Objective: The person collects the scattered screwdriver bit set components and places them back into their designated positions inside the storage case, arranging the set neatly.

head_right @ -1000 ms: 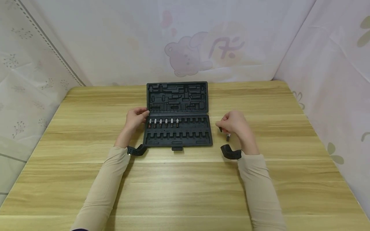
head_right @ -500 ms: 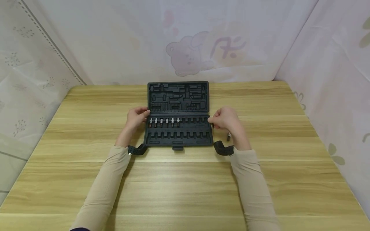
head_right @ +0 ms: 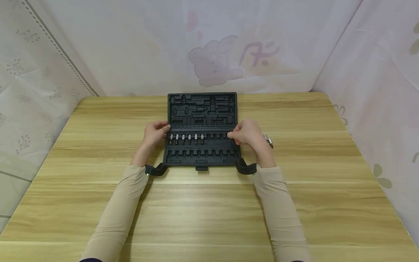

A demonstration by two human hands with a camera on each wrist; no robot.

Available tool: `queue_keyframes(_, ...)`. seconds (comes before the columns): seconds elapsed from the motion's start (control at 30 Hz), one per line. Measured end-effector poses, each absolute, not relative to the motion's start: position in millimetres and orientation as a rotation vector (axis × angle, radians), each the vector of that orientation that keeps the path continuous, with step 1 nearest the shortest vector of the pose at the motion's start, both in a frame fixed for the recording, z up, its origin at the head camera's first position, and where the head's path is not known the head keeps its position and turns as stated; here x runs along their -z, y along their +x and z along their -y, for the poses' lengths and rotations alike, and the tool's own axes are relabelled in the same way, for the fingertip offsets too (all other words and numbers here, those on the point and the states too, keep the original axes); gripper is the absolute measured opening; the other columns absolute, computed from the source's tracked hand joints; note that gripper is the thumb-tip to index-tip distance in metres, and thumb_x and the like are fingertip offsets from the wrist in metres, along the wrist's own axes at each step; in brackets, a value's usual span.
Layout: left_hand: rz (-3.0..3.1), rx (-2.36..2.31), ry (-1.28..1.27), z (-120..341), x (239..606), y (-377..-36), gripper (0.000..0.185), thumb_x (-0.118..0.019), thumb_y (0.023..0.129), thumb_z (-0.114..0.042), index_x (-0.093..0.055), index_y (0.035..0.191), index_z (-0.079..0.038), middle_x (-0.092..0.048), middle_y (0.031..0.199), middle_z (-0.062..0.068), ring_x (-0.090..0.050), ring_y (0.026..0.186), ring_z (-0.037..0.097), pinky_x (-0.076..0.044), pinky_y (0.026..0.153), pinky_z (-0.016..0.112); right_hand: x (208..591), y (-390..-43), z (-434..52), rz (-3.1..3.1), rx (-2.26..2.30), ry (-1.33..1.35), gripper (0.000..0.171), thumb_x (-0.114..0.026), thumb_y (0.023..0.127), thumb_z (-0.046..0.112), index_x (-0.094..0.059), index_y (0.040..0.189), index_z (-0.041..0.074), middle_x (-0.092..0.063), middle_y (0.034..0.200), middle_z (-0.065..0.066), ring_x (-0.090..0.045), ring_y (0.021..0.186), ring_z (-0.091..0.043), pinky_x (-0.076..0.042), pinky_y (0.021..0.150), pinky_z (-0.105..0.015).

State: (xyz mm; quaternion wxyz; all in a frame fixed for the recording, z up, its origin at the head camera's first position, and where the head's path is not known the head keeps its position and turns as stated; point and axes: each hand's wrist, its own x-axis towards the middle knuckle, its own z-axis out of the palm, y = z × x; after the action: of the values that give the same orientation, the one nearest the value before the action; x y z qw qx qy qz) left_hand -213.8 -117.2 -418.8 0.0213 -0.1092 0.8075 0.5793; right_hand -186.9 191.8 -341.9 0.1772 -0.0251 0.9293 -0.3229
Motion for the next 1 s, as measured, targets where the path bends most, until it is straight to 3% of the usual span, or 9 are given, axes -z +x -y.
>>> queue_keyframes(0.13, -2.496, -1.802, -0.341, 118, 420, -214, 0.027, -0.060, 0.092, -0.012, -0.064, 0.115, 0.003, -0.064, 0.104, 0.017, -0.055, 0.074, 0.014, -0.047, 0.061, 0.021, 343, -188, -187, -2.636, 0.920, -0.082, 0.021, -0.061, 0.086, 0.015, -0.068, 0.082, -0.005, -0.061, 0.057, -0.002, -0.062, 0.055, -0.018, -0.054, 0.057, -0.031)
queue_keyframes(0.33, -2.492, -1.806, -0.338, 118, 419, -214, 0.028, -0.060, 0.092, -0.011, -0.064, 0.115, 0.003, -0.063, 0.104, 0.018, -0.054, 0.072, 0.013, -0.047, 0.060, 0.020, 347, -190, -178, -2.641, 0.894, -0.112, 0.022, -0.060, 0.086, 0.015, -0.068, 0.081, -0.005, -0.059, 0.055, -0.001, -0.058, 0.051, -0.013, -0.049, 0.052, -0.023)
queue_keyframes(0.57, -2.486, -1.806, -0.337, 117, 418, -212, 0.028, -0.060, 0.092, -0.012, -0.063, 0.116, 0.002, -0.063, 0.104, 0.017, -0.055, 0.074, 0.014, -0.047, 0.061, 0.021, 350, -192, -169, -2.630, 0.906, -0.112, 0.021, -0.060, 0.087, 0.015, -0.068, 0.081, -0.004, -0.061, 0.057, -0.003, -0.062, 0.056, -0.019, -0.053, 0.056, -0.030)
queue_keyframes(1.0, -2.498, -1.789, -0.345, 117, 417, -213, 0.028, -0.060, 0.092, -0.013, -0.064, 0.116, 0.001, -0.063, 0.105, 0.017, -0.055, 0.075, 0.016, -0.047, 0.062, 0.022, 357, -198, -155, -2.598, 0.935, -0.098, 0.023, -0.060, 0.088, 0.015, -0.070, 0.083, -0.004, -0.061, 0.057, -0.003, -0.063, 0.058, -0.020, -0.054, 0.057, -0.029)
